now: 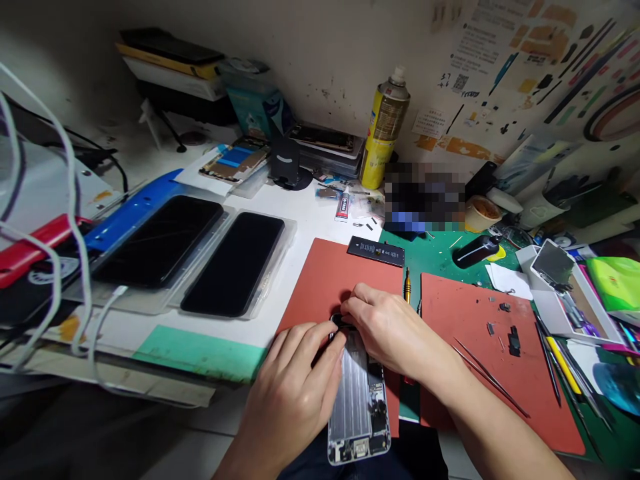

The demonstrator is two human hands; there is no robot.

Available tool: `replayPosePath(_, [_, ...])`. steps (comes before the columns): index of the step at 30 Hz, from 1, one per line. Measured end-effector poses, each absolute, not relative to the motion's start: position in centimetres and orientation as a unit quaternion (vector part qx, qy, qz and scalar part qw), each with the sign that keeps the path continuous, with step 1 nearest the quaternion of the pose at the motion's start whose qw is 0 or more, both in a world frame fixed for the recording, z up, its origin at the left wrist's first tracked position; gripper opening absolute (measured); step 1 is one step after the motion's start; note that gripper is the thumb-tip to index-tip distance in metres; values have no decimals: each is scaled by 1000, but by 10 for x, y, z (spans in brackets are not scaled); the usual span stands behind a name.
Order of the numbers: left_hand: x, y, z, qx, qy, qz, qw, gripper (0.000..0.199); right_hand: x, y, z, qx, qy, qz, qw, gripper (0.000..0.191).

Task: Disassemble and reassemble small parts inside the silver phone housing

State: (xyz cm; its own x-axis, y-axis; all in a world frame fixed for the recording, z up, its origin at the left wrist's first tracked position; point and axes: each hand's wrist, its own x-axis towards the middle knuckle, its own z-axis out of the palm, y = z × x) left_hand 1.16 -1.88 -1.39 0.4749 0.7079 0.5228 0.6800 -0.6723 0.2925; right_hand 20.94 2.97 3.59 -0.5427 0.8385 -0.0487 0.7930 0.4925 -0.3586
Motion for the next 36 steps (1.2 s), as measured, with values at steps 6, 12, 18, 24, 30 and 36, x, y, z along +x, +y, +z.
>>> replayPosePath(6, [11, -19, -15, 859, 399, 320, 16, 27, 210, 30, 36, -477, -862, 157, 65, 17])
replayPosePath(12, [11, -21, -16, 862, 391, 323, 0, 28, 208, 29, 32, -485, -858, 154, 71, 16])
replayPosePath(18, [12, -20, -18, 857, 386, 340, -14, 27, 208, 29, 26, -495, -848, 166, 89, 10])
replayPosePath(24, [11, -21, -19, 857, 382, 346, -10, 30, 209, 30, 26, -498, -836, 200, 117, 14])
replayPosePath(30, [10, -22, -21, 856, 381, 351, 0, 32, 211, 30, 25, -476, -843, 213, 130, 22])
replayPosePath(36, [9, -22, -23, 854, 381, 355, 6, 32, 211, 29, 25, -471, -850, 200, 127, 20])
